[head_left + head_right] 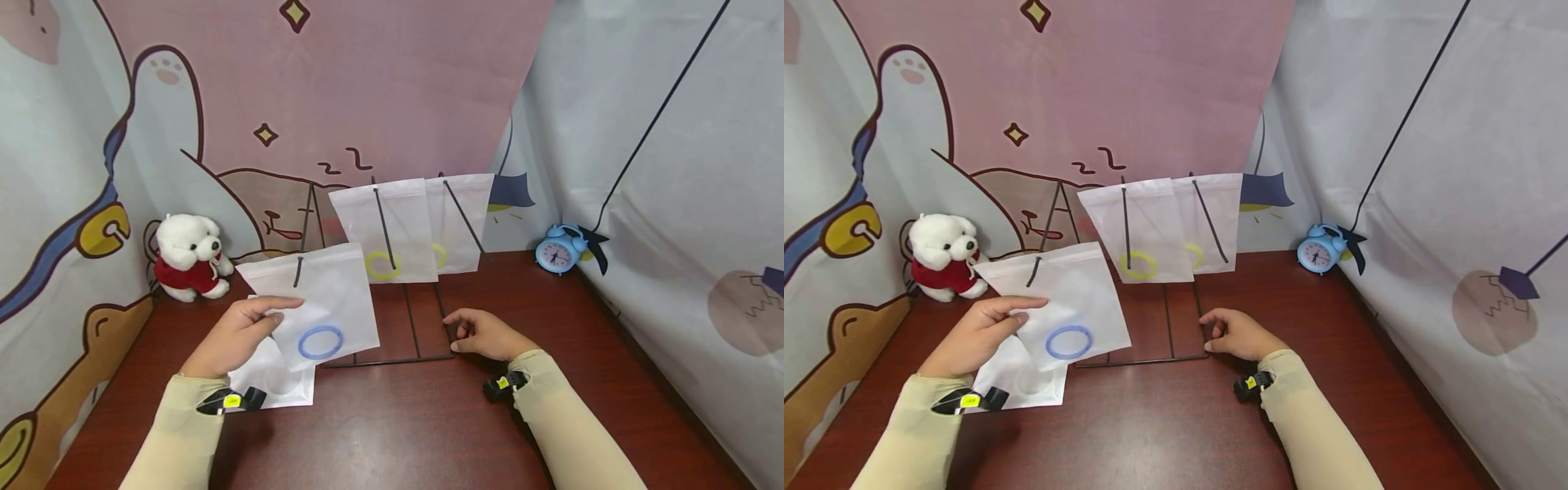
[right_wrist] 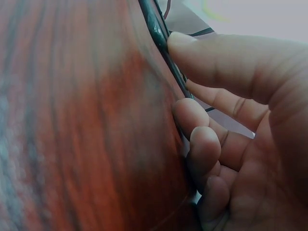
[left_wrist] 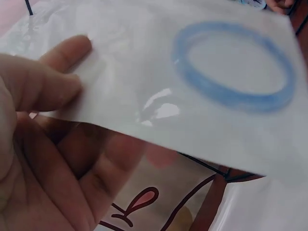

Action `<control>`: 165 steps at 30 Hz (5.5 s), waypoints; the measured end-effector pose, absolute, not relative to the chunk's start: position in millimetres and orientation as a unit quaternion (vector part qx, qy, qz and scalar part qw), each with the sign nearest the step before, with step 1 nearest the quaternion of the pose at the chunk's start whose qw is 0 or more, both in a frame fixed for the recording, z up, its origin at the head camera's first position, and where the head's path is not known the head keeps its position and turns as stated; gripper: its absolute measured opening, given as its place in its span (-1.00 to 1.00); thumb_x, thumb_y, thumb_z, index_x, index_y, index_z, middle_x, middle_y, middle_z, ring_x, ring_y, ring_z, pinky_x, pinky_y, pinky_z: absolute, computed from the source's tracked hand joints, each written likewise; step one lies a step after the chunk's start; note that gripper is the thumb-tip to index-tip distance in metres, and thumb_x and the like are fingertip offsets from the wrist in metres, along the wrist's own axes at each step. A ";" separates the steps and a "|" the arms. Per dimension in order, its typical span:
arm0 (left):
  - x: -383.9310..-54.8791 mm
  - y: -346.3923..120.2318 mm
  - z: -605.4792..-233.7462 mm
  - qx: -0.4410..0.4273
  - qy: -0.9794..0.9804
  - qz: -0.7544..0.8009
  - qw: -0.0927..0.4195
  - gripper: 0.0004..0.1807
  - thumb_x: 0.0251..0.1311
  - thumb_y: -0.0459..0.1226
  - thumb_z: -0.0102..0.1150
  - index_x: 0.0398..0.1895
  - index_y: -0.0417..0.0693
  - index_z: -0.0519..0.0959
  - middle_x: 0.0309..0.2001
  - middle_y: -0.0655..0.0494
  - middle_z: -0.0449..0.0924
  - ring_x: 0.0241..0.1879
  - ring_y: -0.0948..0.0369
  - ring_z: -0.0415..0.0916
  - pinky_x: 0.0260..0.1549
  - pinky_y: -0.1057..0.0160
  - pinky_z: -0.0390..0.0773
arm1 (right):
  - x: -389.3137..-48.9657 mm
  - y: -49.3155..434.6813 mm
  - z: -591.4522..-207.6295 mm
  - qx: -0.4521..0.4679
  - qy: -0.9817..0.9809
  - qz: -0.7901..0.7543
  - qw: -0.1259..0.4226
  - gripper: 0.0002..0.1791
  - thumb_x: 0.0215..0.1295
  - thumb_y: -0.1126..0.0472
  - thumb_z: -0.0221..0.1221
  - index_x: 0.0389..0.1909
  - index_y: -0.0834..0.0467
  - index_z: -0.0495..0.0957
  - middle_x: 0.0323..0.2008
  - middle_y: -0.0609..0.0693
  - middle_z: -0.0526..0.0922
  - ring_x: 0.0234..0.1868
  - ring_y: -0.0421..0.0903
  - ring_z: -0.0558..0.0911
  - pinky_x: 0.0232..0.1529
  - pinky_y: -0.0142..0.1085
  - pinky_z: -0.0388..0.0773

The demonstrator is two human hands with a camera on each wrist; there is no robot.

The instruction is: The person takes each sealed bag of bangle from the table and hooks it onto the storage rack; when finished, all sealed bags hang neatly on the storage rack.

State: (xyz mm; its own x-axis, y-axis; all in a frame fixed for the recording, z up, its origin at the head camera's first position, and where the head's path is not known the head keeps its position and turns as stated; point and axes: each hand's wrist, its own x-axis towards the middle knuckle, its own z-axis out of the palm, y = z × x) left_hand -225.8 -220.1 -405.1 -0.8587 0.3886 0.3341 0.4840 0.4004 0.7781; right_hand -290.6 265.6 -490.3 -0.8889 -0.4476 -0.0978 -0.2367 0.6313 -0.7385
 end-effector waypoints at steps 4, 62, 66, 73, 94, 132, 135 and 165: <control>-227.3 -215.5 -408.1 -0.246 -0.834 -0.486 0.080 -0.59 0.48 -0.50 0.05 0.24 -0.08 0.71 0.09 0.04 0.75 -0.50 0.24 0.32 -0.47 0.29 0.46 | -291.5 266.5 -491.2 -0.189 0.894 -0.383 0.136 -0.48 0.25 0.23 0.49 0.22 0.12 0.61 -0.28 0.02 0.58 -0.32 -0.07 0.54 -0.32 -0.31 0.53; -243.4 -215.2 -443.4 -0.182 -0.823 -0.537 0.008 -0.63 0.44 -0.52 0.10 0.22 -0.10 0.61 0.28 -0.16 0.50 -0.33 0.10 0.52 -0.44 0.20 0.74 | -291.2 265.5 -489.4 -0.188 0.885 -0.399 0.149 -0.47 0.26 0.24 0.48 0.24 0.14 0.59 -0.27 0.01 0.57 -0.39 -0.12 0.52 -0.36 -0.34 0.52; -243.1 -213.8 -442.8 -0.160 -0.805 -0.571 0.009 -0.63 0.45 -0.51 0.10 0.26 -0.18 0.58 0.22 -0.27 0.49 -0.39 0.12 0.59 -0.51 0.13 0.76 | -290.4 265.7 -488.2 -0.190 0.888 -0.393 0.145 -0.48 0.26 0.24 0.47 0.23 0.14 0.60 -0.28 0.01 0.57 -0.36 -0.09 0.53 -0.36 -0.34 0.52; -246.5 -213.7 -444.7 -0.178 -0.767 -0.617 0.011 -0.49 0.42 -0.60 -0.02 0.41 -0.30 0.45 0.32 -0.35 0.37 -0.29 0.21 0.67 -0.37 0.13 0.81 | -290.8 266.4 -489.6 -0.197 0.890 -0.389 0.136 -0.48 0.24 0.22 0.49 0.22 0.15 0.61 -0.29 0.00 0.58 -0.34 -0.09 0.54 -0.36 -0.34 0.52; -257.5 -239.7 -462.7 -0.172 -0.791 -0.586 0.038 -0.44 0.42 -0.59 -0.02 0.48 -0.37 0.34 0.48 -0.35 0.34 0.40 0.14 0.42 0.19 0.55 0.50 | -290.7 266.5 -489.7 -0.192 0.893 -0.384 0.135 -0.49 0.26 0.22 0.48 0.22 0.12 0.61 -0.29 -0.01 0.58 -0.32 -0.07 0.54 -0.31 -0.31 0.52; -279.5 -281.9 -487.3 0.043 -0.862 -0.501 -0.061 -0.33 0.57 -0.31 -0.07 0.66 -0.29 0.07 0.60 -0.40 0.11 0.59 -0.29 0.06 0.53 -0.37 0.13 | -291.9 265.4 -488.3 -0.186 0.891 -0.387 0.144 -0.49 0.28 0.22 0.46 0.24 0.12 0.60 -0.29 0.00 0.57 -0.36 -0.08 0.54 -0.34 -0.31 0.53; -279.7 -282.3 -487.6 0.035 -0.862 -0.503 -0.059 -0.32 0.56 -0.32 -0.06 0.66 -0.31 0.06 0.60 -0.41 0.09 0.59 -0.30 0.04 0.53 -0.37 0.11 | -291.5 265.0 -487.7 -0.187 0.892 -0.386 0.143 -0.49 0.28 0.22 0.46 0.24 0.12 0.60 -0.29 0.00 0.57 -0.35 -0.07 0.54 -0.34 -0.31 0.53; -297.4 -282.0 -486.3 0.023 -0.873 -0.485 -0.044 -0.30 0.52 -0.32 0.00 0.64 -0.33 0.11 0.59 -0.44 0.11 0.60 -0.30 0.04 0.53 -0.34 0.14 | -290.5 264.1 -488.3 -0.186 0.895 -0.382 0.136 -0.50 0.28 0.22 0.47 0.23 0.12 0.60 -0.29 0.00 0.56 -0.36 -0.07 0.54 -0.33 -0.30 0.53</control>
State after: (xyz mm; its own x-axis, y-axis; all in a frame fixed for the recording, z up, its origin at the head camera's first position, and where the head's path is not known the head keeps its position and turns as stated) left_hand -297.4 -282.0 -486.3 -0.9952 0.0023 -0.0983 -0.0823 0.5282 0.8451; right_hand -290.5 264.1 -488.3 -0.8933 -0.4378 -0.1016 -0.2291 0.6380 -0.7352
